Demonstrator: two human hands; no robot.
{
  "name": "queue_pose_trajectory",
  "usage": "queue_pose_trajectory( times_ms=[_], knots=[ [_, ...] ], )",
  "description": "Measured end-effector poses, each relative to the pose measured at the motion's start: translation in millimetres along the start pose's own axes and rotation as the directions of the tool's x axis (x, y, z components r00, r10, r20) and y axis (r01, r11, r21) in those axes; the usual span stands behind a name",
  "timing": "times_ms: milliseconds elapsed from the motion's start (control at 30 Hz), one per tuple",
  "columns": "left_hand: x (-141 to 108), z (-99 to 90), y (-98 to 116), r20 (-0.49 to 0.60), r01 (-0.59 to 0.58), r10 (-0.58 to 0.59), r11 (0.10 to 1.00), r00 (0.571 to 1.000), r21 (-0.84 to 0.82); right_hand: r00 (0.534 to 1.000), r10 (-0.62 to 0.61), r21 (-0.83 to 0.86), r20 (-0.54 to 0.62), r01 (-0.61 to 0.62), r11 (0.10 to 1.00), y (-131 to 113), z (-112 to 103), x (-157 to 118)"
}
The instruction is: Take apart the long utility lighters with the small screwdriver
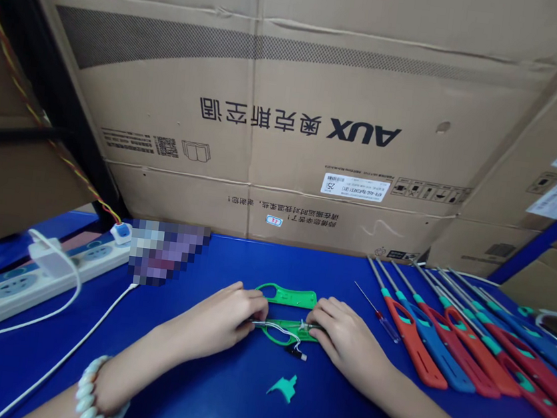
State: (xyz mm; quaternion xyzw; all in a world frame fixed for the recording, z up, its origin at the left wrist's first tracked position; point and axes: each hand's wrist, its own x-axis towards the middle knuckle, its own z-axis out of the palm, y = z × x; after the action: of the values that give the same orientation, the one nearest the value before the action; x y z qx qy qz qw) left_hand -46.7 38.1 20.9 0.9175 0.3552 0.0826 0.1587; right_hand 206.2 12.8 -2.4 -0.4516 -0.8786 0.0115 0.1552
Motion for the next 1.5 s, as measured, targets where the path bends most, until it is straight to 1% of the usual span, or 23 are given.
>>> queue_pose_trajectory(
  times_ms=[233, 500, 700, 933, 1300, 1500],
  knots=[
    [0.9, -0.7, 1.1, 0.002, -0.005, 0.005, 1.000, 1.000, 0.008, 1.000, -0.011, -0.004, 0.013, 0.011, 1.000, -0.5, -0.5, 1.0],
    [0.2, -1.7, 0.1, -0.024, -0.024, 0.025, 0.999, 0.999, 0.042, 1.000, 0.006, -0.012, 0.014, -0.006, 1.000, -2.4, -1.7, -0.6],
    [0.8, -4.5, 2.0, 0.001, 0.007, -0.007, 0.999, 1.000, 0.038, 1.000, -0.007, -0.041, 0.012, 0.008, 0.999, -3.0, -0.8, 0.0],
    [1.4, -5.4, 3.4, 0.016, 0.010, -0.010, 0.999, 1.000, 0.046, 1.000, -0.018, -0.066, 0.008, 0.018, 0.998, -2.0, -0.1, -0.4],
    [0.7, 0.4, -0.1, -0.008, -0.030, 0.031, 0.987, 0.999, 0.159, 1.000, -0.020, -0.103, 0.016, 0.021, 0.994, -3.1, 1.2, -0.3],
    [3.0, 4.3, -0.6, -0.024, -0.065, 0.073, 0.968, 0.997, 0.241, 1.000, -0.023, -0.134, 0.016, 0.025, 0.991, -4.0, 1.7, -0.2]
  ],
)
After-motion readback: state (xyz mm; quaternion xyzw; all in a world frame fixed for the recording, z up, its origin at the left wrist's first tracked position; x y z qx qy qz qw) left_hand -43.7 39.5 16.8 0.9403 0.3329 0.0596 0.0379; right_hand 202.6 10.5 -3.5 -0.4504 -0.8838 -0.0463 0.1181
